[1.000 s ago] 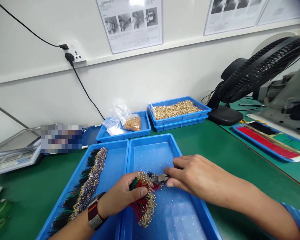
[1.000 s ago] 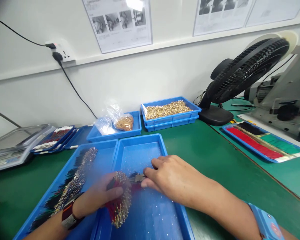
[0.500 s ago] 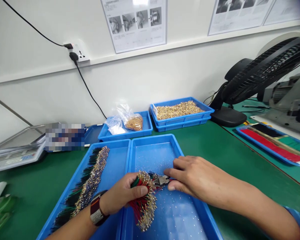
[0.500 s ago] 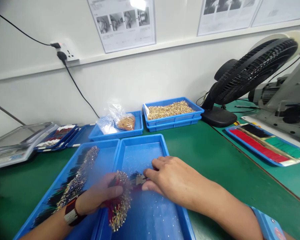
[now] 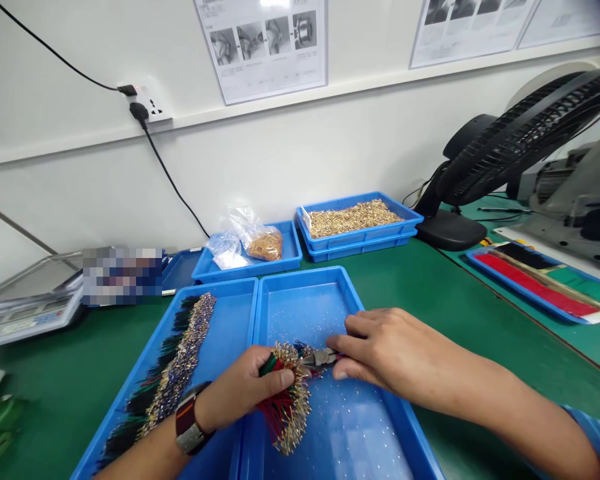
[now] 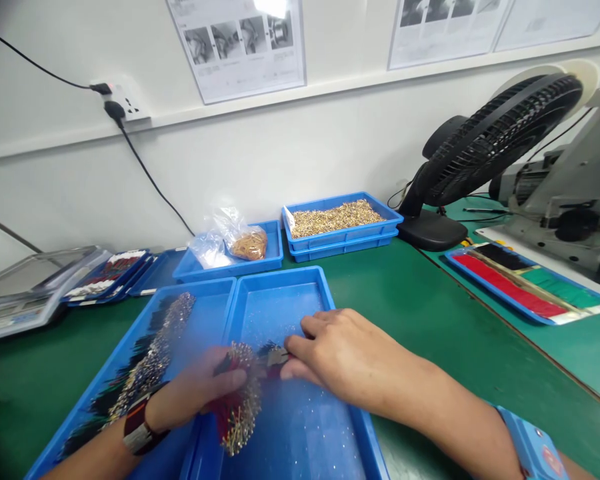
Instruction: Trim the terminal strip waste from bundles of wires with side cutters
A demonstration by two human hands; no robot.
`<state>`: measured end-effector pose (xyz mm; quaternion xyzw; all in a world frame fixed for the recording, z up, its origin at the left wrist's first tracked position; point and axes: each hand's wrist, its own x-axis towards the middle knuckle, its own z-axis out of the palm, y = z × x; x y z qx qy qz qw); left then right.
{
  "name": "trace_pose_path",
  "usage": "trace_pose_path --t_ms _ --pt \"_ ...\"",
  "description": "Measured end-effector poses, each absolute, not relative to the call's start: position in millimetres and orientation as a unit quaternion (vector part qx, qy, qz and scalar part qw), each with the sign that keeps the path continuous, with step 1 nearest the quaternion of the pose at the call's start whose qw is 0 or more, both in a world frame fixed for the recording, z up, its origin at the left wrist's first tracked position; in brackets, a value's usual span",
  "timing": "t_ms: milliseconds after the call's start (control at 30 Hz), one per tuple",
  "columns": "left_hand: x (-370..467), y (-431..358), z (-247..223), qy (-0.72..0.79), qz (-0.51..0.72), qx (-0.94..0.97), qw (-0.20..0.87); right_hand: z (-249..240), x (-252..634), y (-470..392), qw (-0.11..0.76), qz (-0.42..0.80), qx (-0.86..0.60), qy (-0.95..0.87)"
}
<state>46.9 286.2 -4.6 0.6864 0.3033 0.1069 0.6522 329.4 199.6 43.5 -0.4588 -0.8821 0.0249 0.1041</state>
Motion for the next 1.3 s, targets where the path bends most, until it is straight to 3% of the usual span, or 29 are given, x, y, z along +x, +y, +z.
trace_pose_path --t_ms 500,900,1167,1300 --pt "45.5 281.8 -7.1 0.271 0.101 0.543 0.788 41.3 328.8 202.8 0.096 0.05 -0.448 -0.887" --pt "49.3 280.2 -12.3 0.362 0.146 0.587 0.709 38.5 329.5 203.0 0.115 0.006 -0.456 -0.882" --pt "43.9 282.3 -16.7 0.316 0.15 0.602 0.718 49.4 329.8 199.0 0.156 0.098 -0.473 -0.861" --pt "44.8 280.3 -15.6 0.287 0.162 0.582 0.744 35.5 314.6 210.8 0.299 0.33 -0.509 -0.736"
